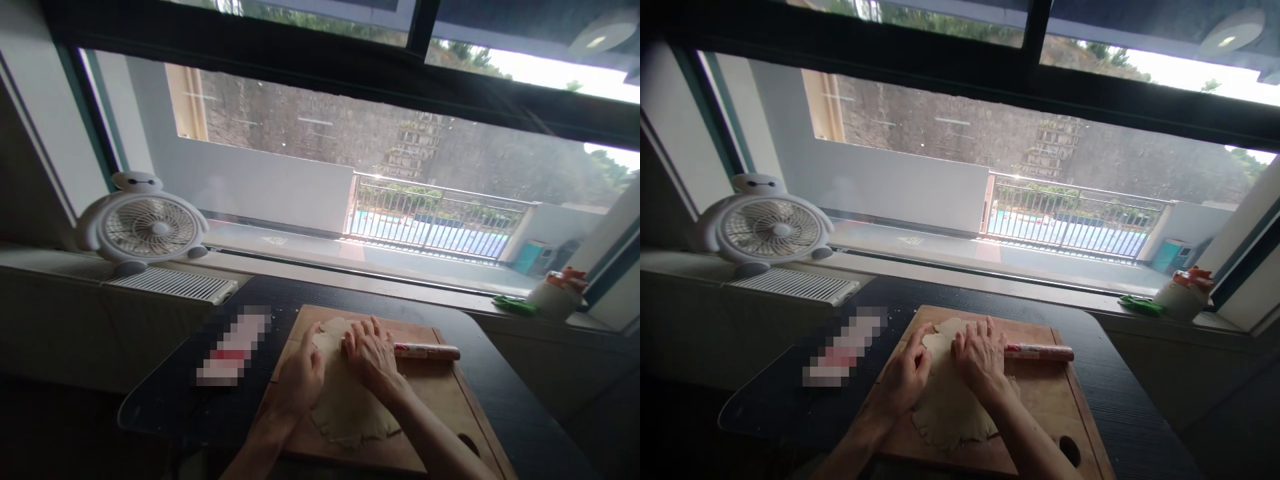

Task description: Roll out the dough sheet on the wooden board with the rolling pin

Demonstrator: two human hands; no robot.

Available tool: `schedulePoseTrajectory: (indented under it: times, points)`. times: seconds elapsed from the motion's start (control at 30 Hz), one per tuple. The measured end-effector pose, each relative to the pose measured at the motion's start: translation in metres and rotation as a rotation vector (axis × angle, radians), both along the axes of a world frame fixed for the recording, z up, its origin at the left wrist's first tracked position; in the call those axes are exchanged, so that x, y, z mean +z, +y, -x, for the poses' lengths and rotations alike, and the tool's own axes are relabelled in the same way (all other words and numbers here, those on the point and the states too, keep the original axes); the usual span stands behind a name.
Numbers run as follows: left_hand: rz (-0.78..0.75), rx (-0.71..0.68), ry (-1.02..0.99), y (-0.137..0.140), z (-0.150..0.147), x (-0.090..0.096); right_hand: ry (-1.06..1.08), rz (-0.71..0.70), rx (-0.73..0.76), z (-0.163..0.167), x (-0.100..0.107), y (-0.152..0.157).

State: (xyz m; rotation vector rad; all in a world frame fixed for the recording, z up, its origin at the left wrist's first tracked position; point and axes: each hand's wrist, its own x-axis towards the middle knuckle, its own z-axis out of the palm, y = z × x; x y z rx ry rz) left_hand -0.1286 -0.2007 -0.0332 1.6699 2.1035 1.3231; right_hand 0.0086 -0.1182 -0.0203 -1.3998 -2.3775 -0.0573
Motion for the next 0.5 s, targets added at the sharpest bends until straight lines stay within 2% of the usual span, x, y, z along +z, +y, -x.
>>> schedulePoseTrajectory:
  times: [0.23,0.3,0.4,0.5]
  points:
    - [0.002,-0.027,-0.038,-0.001,0.000,0.002,-0.087,0.213,-0.019,0.028,0.011,0.085]
    - [0.028,-0.031,-0.041,-0.002,0.000,0.003,-0.097,0.248,-0.033,0.032,0.013,0.100]
    - [0.046,-0.043,-0.039,-0.002,-0.001,0.003,-0.100,0.252,-0.029,0.030,0.012,0.097]
    - [0.028,-0.038,-0.030,-0.001,0.000,0.002,-0.063,0.128,-0.010,0.021,0.005,0.067]
